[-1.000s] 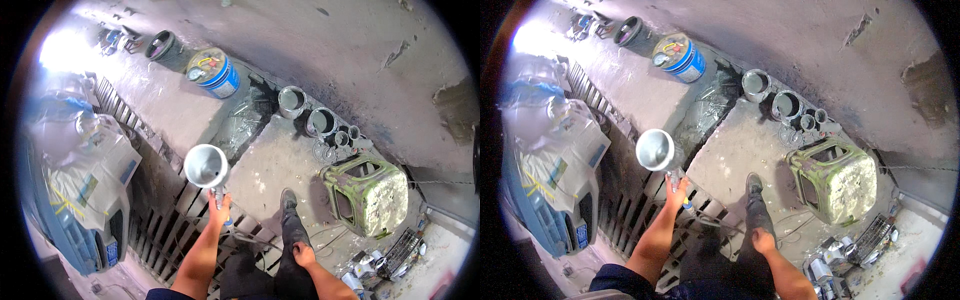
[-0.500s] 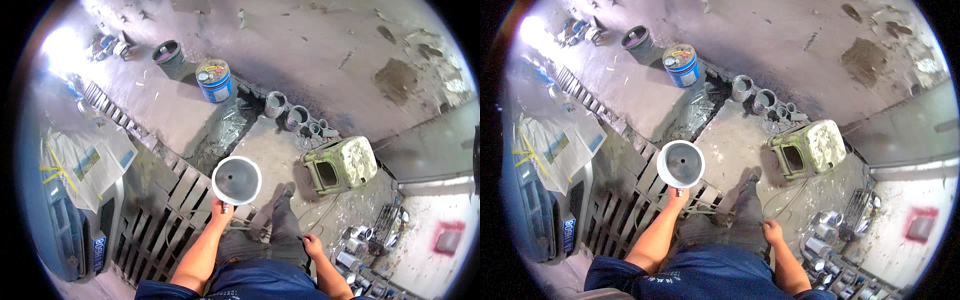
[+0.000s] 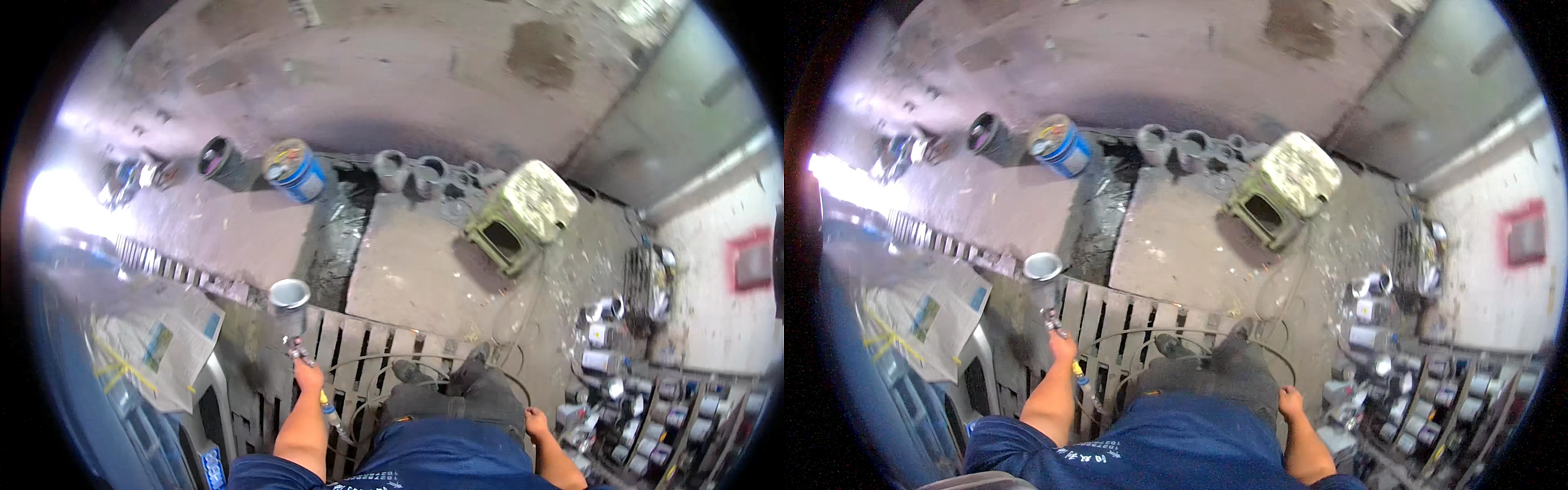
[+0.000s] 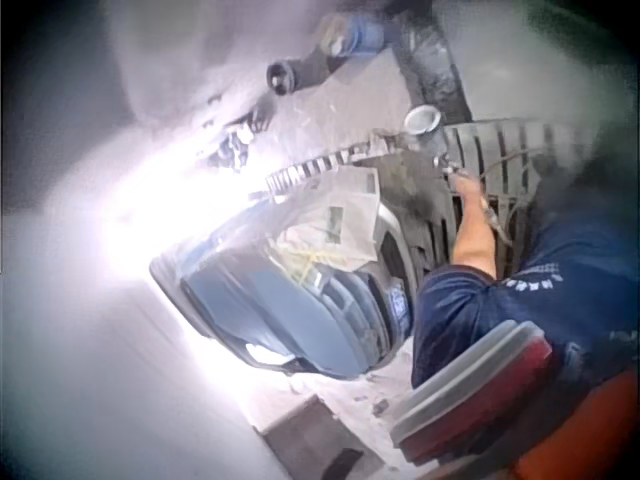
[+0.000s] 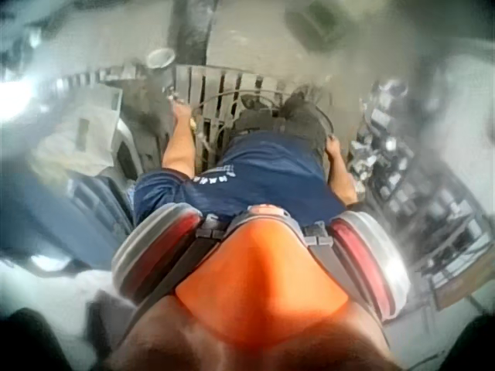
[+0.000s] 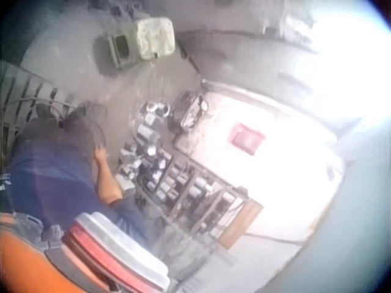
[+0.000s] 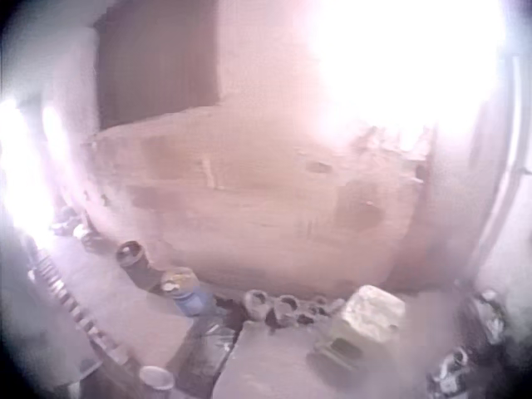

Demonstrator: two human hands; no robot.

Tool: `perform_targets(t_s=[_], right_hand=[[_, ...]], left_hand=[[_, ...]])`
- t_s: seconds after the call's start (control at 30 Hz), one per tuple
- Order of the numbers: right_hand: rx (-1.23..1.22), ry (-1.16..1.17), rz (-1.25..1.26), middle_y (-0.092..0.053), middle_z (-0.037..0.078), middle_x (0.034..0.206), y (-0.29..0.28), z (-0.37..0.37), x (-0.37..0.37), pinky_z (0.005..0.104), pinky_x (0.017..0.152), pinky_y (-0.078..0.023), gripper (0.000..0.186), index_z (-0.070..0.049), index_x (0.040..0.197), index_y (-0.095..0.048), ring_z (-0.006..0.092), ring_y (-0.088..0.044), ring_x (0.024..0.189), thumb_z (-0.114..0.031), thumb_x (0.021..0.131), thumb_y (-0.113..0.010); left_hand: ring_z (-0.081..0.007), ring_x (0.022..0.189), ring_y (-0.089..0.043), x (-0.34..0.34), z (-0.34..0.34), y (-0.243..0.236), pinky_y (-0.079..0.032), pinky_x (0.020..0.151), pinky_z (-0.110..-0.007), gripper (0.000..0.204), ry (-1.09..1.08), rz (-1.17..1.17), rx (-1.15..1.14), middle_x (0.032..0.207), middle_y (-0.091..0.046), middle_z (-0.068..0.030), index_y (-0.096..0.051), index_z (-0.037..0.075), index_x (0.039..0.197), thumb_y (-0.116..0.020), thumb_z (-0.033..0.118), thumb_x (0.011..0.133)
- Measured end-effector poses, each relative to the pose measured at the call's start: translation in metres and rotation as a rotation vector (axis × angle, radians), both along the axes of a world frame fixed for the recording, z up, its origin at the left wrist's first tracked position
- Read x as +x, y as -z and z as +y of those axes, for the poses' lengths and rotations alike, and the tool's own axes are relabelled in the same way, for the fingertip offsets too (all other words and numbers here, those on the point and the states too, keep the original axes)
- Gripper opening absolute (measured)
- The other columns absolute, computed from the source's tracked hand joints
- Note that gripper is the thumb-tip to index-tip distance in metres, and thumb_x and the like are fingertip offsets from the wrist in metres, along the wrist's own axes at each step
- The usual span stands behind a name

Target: The person pours liquid from a large white container into a small plastic cup using a funnel. They then use a metal stick to stir the contents of a paint bucket. Finally, they pour the mixed liquid from the cup into a larger bucket using a funnel.

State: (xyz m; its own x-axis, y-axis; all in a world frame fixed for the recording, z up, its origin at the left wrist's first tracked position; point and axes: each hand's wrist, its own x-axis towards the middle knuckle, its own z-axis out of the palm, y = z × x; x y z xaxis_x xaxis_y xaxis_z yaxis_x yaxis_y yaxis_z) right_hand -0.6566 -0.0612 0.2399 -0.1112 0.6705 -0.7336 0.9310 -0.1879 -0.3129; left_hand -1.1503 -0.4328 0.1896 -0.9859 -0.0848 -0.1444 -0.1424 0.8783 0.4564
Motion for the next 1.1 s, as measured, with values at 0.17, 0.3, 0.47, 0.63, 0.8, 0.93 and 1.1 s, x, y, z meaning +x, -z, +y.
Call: perform_targets(t_s=[0.17, 0.3, 0.47, 0.63, 0.8, 0.93, 1.1], right_hand=[[-0.008, -0.018, 0.044, -0.065, 0.022, 0.104, 0.015, -0.009, 0.058, 0.0418, 0.088, -0.047, 0.033, -0.003, 0.104, -0.066, 0.0378, -0.06, 0.102, -0.026, 0.086, -0.05], [-0.137, 0.061, 0.115, -0.063, 0.023, 0.11, 0.024, 0.005, 0.081, 0.0423, 0.091, -0.045, 0.035, -0.003, 0.11, -0.064, 0.0374, -0.059, 0.105, -0.025, 0.087, -0.048], [-0.182, -0.039, 0.318, -0.06, 0.023, 0.117, 0.006, 0.012, 0.102, 0.0419, 0.094, -0.043, 0.037, -0.002, 0.118, -0.058, 0.0367, -0.057, 0.11, -0.021, 0.087, -0.049], [-0.186, 0.045, 0.456, -0.056, 0.026, 0.121, -0.046, -0.03, 0.119, 0.0432, 0.099, -0.039, 0.05, -0.003, 0.13, -0.047, 0.0388, -0.052, 0.115, -0.017, 0.082, -0.05], [-0.204, 0.204, 0.384, -0.035, 0.023, 0.143, -0.084, -0.124, 0.148, 0.0379, 0.109, -0.031, 0.062, 0.002, 0.141, -0.031, 0.0372, -0.037, 0.13, -0.016, 0.085, -0.051], [-0.191, 0.507, 0.511, -0.041, 0.018, 0.141, -0.112, -0.223, 0.18, 0.0352, 0.101, -0.038, 0.064, 0.001, 0.141, -0.035, 0.0279, -0.047, 0.123, -0.019, 0.085, -0.06], [0.08, 1.354, 0.381, -0.058, 0.013, 0.122, -0.089, -0.347, 0.203, 0.0335, 0.086, -0.047, 0.05, 0.001, 0.129, -0.05, 0.0227, -0.057, 0.107, -0.027, 0.089, -0.063]], left_hand=[[-0.0322, 0.094, -0.058, 0.0, 0.013, 0.026, -0.045, 0.086, -0.041, 0.058, -0.132, -0.239, 0.064, 0.104, -0.058, -0.0199, -0.038, 0.002, 0.133, -0.061, 0.004, 0.08], [-0.0302, 0.091, -0.057, 0.022, 0.068, 0.014, -0.044, 0.085, -0.04, 0.055, 0.079, -0.108, 0.147, 0.102, -0.058, -0.0184, -0.039, 0.0, 0.132, -0.062, 0.009, 0.082], [-0.0245, 0.078, -0.056, 0.039, 0.161, -0.011, -0.046, 0.074, -0.036, 0.046, 0.486, -0.254, 0.19, 0.089, -0.059, -0.014, -0.044, -0.002, 0.125, -0.061, 0.018, 0.087], [-0.0176, 0.063, -0.052, 0.088, 0.255, -0.044, -0.045, 0.06, -0.032, 0.027, 1.032, -0.063, 0.382, 0.074, -0.054, -0.0069, -0.048, -0.001, 0.108, -0.06, 0.015, 0.089], [-0.0184, 0.066, -0.05, 0.128, 0.307, -0.049, -0.043, 0.059, -0.033, 0.018, 1.329, -0.194, 0.439, 0.076, -0.049, -0.0071, -0.049, 0.001, 0.101, -0.059, 0.012, 0.091], [-0.0135, 0.068, -0.05, 0.174, 0.314, -0.045, -0.045, 0.061, -0.027, 0.024, 1.351, -0.23, 0.624, 0.081, -0.049, -0.0058, -0.042, 0.002, 0.107, -0.058, 0.009, 0.091], [-0.0112, 0.07, -0.051, 0.234, 0.319, -0.06, -0.046, 0.061, -0.026, 0.028, 1.274, -0.546, 0.688, 0.086, -0.05, -0.0037, -0.038, 0.004, 0.111, -0.057, 0.012, 0.093]])
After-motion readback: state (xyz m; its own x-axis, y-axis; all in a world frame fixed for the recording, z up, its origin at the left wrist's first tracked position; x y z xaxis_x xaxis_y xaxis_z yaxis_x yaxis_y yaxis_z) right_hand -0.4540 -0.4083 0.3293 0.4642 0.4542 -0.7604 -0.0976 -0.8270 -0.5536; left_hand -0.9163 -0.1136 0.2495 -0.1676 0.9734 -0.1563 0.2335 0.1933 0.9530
